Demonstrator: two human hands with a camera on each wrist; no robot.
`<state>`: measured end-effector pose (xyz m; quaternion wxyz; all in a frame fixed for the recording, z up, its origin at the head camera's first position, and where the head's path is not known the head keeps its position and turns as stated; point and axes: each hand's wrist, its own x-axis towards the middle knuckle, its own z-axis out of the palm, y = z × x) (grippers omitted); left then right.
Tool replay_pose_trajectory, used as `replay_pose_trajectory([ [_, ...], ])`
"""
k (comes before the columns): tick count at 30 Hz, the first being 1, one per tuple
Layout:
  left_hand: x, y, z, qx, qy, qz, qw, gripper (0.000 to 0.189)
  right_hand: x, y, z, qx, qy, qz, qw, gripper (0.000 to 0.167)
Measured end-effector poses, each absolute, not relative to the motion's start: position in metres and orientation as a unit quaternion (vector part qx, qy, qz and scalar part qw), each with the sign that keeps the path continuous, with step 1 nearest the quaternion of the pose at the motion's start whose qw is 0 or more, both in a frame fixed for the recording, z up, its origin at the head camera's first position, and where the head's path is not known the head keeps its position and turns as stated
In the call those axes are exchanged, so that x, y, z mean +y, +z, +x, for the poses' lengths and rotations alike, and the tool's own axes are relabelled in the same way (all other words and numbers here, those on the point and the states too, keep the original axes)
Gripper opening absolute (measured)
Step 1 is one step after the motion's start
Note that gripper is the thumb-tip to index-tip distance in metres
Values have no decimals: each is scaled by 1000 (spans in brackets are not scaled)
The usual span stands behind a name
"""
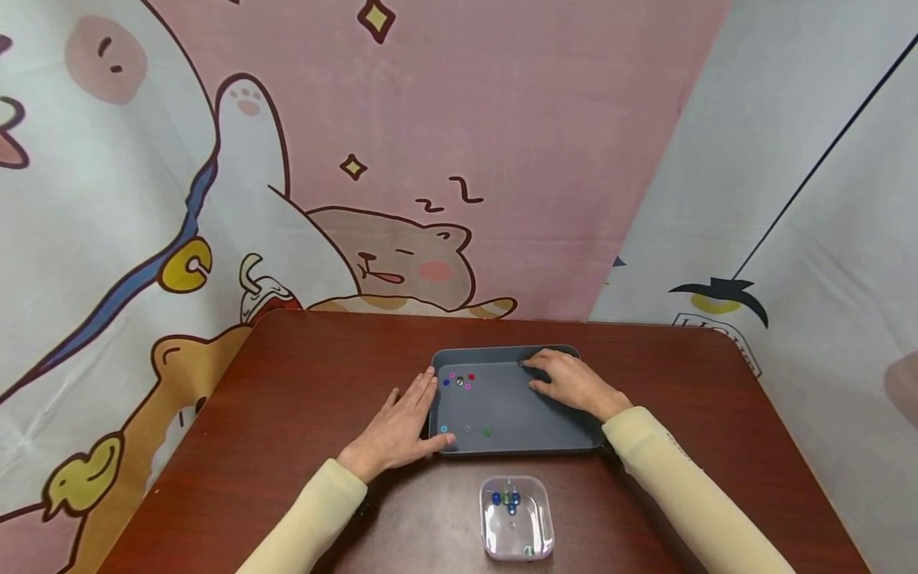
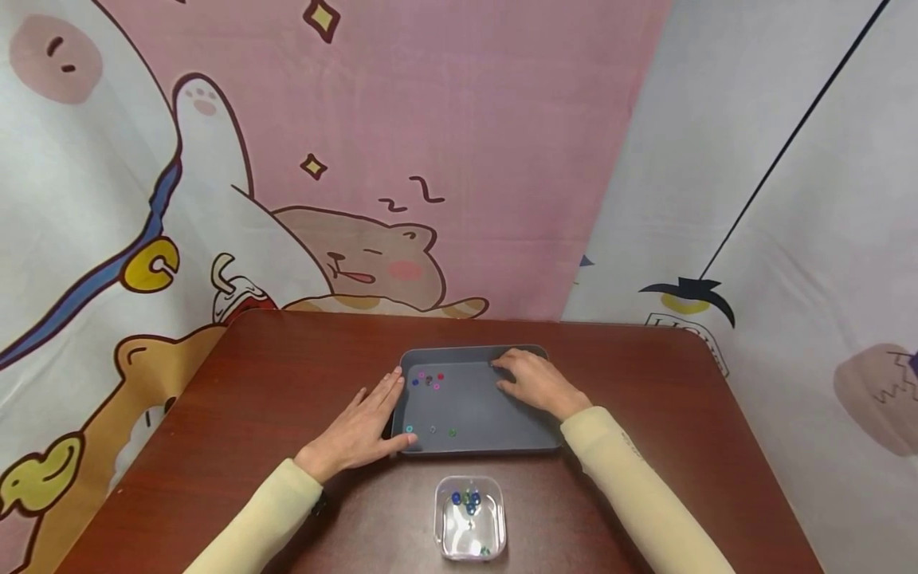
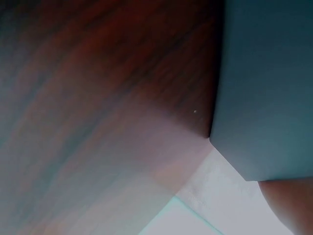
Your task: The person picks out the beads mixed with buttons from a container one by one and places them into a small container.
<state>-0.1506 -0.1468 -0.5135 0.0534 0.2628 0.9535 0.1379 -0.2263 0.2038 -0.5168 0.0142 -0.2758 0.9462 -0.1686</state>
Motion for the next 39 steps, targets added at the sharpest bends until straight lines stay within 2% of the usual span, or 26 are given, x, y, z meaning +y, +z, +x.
replay_pose_trajectory([
  [12, -146, -513, -150, 955, 133, 259, 59, 106, 205, -520, -226, 945, -155, -287, -7, 38],
  [23, -146, -512, -149, 955, 131, 261, 51, 105, 207, -523, -226, 935, -173, -306, -37, 21],
  [39, -146, -512, -151, 955, 128, 259, 64, 107, 211, -492, -207, 932, -207, -292, -66, 21],
])
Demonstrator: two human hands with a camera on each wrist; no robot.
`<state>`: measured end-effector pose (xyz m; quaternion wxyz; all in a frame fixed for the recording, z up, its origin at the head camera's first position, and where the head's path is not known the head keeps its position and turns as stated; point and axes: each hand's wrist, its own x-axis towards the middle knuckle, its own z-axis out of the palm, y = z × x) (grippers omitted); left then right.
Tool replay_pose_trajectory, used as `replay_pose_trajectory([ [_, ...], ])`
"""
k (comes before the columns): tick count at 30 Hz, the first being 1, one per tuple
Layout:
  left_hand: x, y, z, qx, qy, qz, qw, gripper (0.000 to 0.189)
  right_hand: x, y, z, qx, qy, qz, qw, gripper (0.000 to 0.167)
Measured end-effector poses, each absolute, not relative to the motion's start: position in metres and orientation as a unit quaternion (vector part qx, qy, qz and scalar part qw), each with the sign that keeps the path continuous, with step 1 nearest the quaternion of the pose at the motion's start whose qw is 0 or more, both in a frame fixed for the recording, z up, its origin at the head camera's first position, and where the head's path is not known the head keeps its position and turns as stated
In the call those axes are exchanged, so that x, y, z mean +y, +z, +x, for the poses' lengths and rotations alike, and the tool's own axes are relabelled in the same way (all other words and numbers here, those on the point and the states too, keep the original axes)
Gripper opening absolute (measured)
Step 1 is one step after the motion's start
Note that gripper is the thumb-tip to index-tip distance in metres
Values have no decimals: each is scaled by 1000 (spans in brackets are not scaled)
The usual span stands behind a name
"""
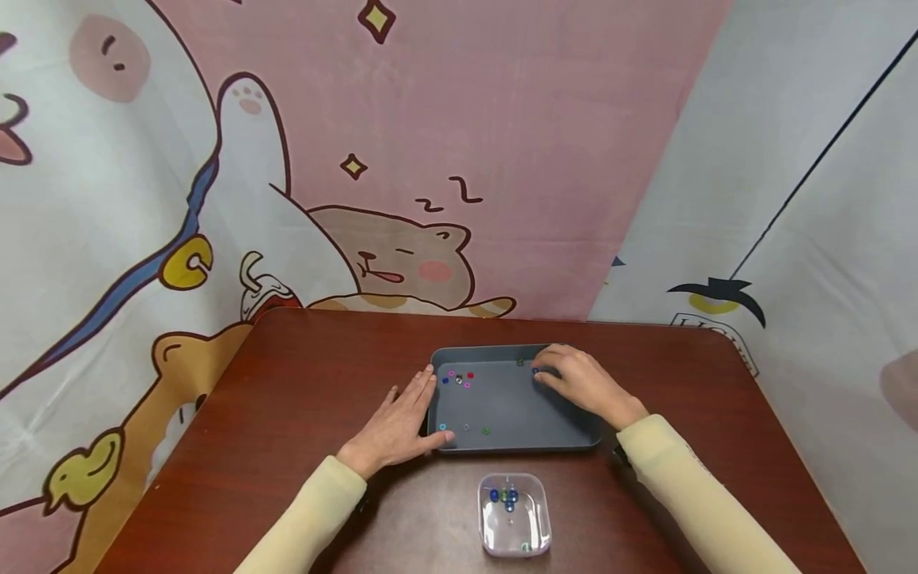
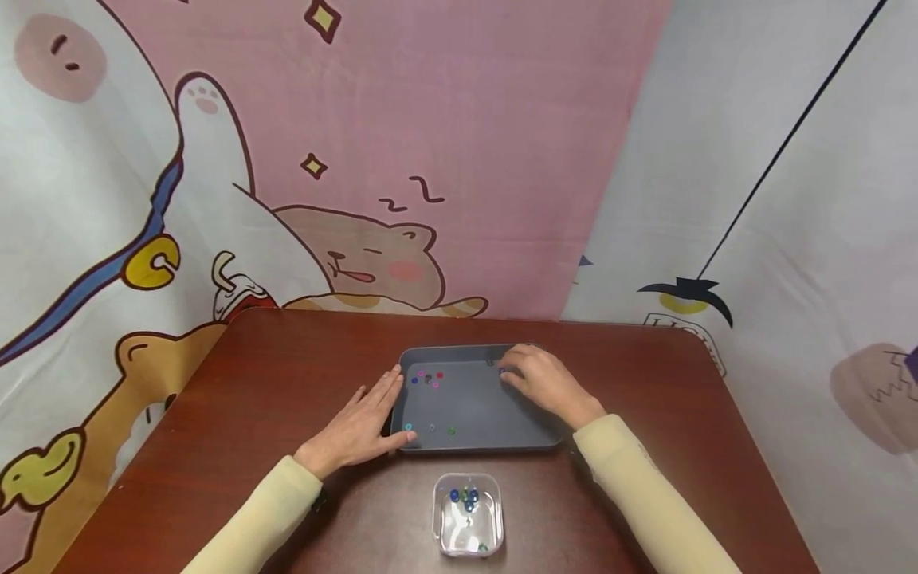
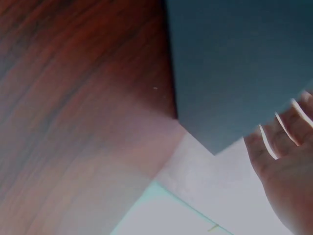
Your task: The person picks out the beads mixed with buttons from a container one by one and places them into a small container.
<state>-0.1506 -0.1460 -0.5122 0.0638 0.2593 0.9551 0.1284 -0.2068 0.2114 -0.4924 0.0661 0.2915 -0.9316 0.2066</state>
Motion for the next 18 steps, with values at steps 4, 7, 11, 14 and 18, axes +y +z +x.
replay_pose_trajectory([
  [4, -146, -512, -151, 956, 126, 257, 66, 107, 213, -485, -200, -928, 213, 294, 78, 20],
  [7, -146, -512, -151, 956, 127, 255, 66, 107, 214, -479, -194, -928, 219, 292, 81, 22],
  [11, -146, -513, -150, 957, 124, 253, 67, 107, 216, -472, -182, -924, 234, 288, 94, 24],
  [14, -146, -513, -151, 957, 122, 254, 65, 107, 217, -470, -172, -918, 249, 289, 111, 25],
  [18, -146, -512, -151, 956, 129, 258, 62, 107, 218, -469, -160, -907, 272, 291, 137, 26],
])
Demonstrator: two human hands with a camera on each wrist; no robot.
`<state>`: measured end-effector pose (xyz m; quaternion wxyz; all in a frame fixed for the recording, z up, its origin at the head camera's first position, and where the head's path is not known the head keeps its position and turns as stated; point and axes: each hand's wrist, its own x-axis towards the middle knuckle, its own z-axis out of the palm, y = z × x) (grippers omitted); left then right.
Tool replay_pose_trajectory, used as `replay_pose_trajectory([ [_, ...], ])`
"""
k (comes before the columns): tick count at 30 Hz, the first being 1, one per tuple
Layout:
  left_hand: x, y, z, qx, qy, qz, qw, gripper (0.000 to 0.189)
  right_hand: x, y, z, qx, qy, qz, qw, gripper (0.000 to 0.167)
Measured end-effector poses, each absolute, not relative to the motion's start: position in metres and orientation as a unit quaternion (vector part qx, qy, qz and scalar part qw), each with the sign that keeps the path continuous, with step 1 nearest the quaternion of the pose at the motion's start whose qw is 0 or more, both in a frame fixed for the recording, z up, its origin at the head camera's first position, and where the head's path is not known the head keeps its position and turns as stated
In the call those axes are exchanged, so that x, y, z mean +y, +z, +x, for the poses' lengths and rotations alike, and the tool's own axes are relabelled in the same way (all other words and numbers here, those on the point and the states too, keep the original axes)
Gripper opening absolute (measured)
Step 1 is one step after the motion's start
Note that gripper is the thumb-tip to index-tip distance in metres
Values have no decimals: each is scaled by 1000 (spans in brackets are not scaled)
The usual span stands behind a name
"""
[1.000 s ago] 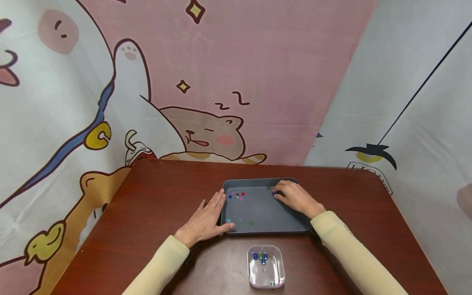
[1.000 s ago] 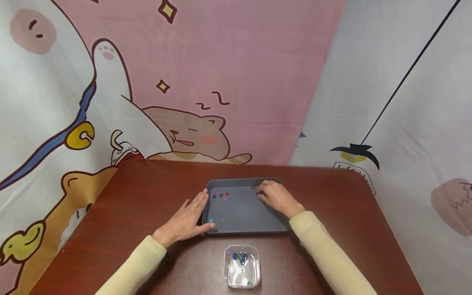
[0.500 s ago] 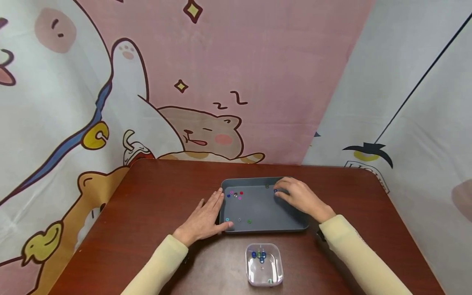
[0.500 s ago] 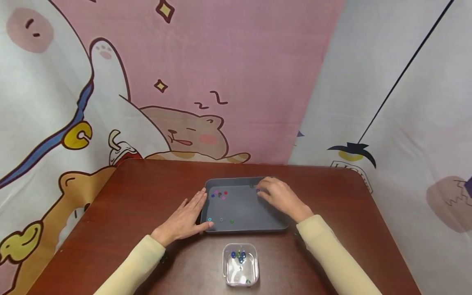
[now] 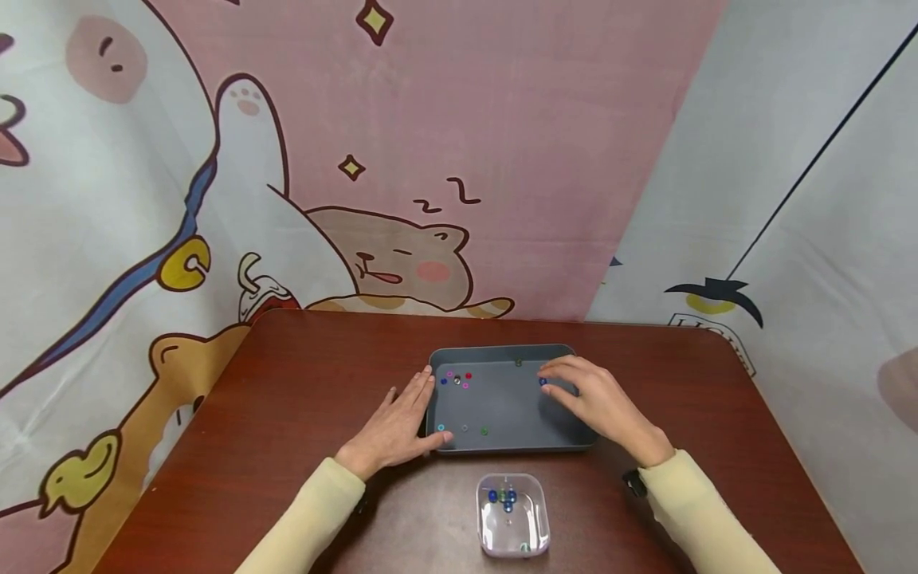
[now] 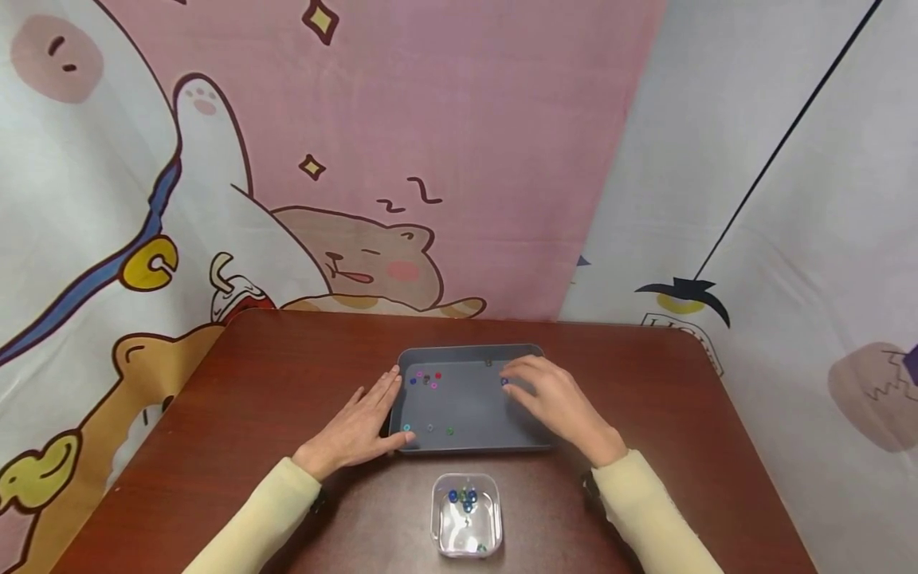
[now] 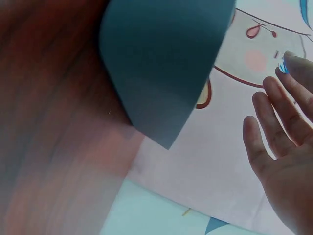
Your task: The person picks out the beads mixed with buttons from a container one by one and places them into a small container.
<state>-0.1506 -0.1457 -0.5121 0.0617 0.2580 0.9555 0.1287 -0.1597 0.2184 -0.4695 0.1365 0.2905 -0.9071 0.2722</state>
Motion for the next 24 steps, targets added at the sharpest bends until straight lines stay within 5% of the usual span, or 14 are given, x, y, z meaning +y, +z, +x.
replay_pose_trajectory([
  [24, -145, -512, -151, 956, 129, 254, 64, 107, 214, -469, -112, -874, 297, 332, 193, 31],
])
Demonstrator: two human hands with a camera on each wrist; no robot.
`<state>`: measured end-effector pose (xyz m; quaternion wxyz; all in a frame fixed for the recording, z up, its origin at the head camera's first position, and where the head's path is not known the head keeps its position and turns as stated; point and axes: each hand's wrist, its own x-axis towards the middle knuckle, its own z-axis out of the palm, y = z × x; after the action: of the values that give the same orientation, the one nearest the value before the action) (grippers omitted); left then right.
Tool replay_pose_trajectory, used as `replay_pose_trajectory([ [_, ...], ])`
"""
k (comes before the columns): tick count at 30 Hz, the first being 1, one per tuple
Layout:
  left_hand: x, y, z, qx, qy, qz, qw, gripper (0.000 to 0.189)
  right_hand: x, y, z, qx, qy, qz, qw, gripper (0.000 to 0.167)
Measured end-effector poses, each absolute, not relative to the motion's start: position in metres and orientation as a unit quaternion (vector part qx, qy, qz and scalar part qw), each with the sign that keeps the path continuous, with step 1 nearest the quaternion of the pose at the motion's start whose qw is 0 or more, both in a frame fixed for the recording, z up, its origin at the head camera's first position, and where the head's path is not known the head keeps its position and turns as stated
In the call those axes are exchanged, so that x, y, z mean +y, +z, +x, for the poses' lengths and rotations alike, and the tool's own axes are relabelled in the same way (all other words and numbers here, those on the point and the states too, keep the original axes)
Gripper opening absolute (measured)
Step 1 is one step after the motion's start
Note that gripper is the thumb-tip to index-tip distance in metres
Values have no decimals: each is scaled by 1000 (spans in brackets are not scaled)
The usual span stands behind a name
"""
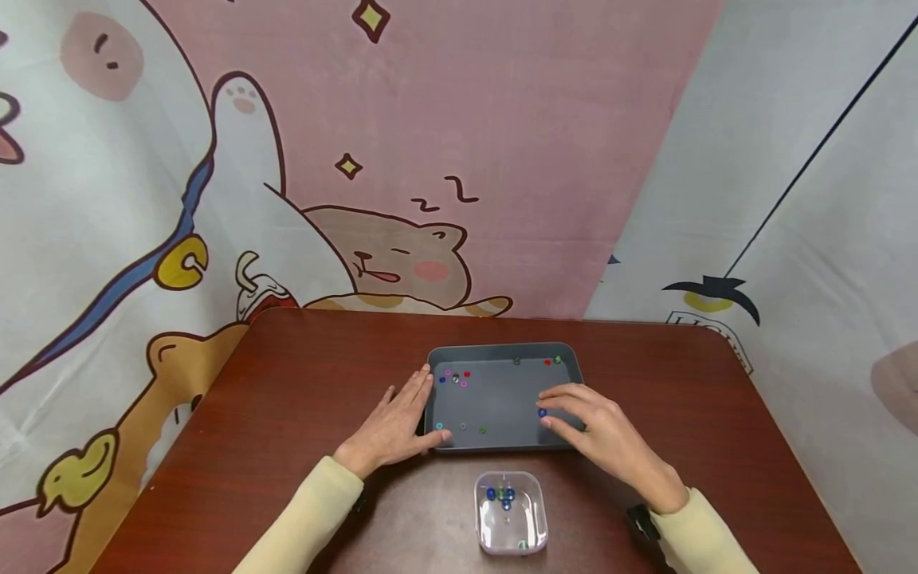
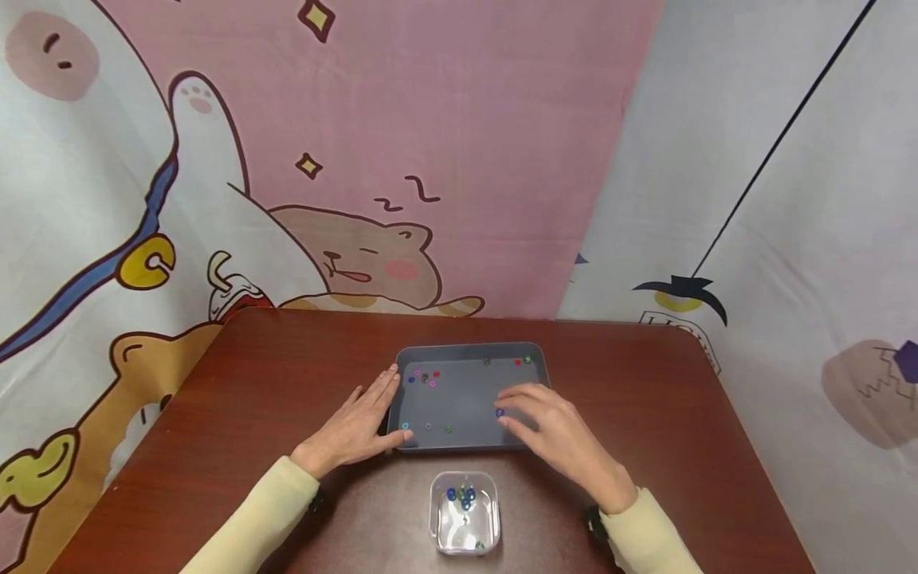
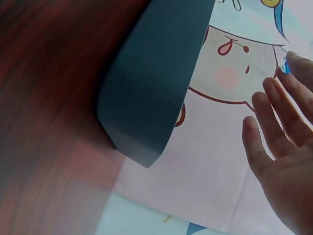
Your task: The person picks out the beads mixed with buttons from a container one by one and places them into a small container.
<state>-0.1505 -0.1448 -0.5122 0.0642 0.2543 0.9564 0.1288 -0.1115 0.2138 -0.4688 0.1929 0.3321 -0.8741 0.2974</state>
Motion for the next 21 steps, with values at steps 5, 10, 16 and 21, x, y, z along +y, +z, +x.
replay_pose_trajectory([
  [5, -145, -513, -151, 956, 127, 257, 61, 106, 214, -467, -103, -868, 295, 349, 194, 31],
  [10, -145, -511, -151, 956, 123, 258, 64, 106, 213, -467, -95, -864, 301, 362, 180, 26],
  [16, -146, -511, -151, 956, 123, 259, 67, 107, 207, -467, -85, -847, 322, 387, 171, 21],
  [21, -145, -511, -150, 957, 118, 258, 63, 107, 200, -469, -77, -832, 327, 414, 171, 15],
])
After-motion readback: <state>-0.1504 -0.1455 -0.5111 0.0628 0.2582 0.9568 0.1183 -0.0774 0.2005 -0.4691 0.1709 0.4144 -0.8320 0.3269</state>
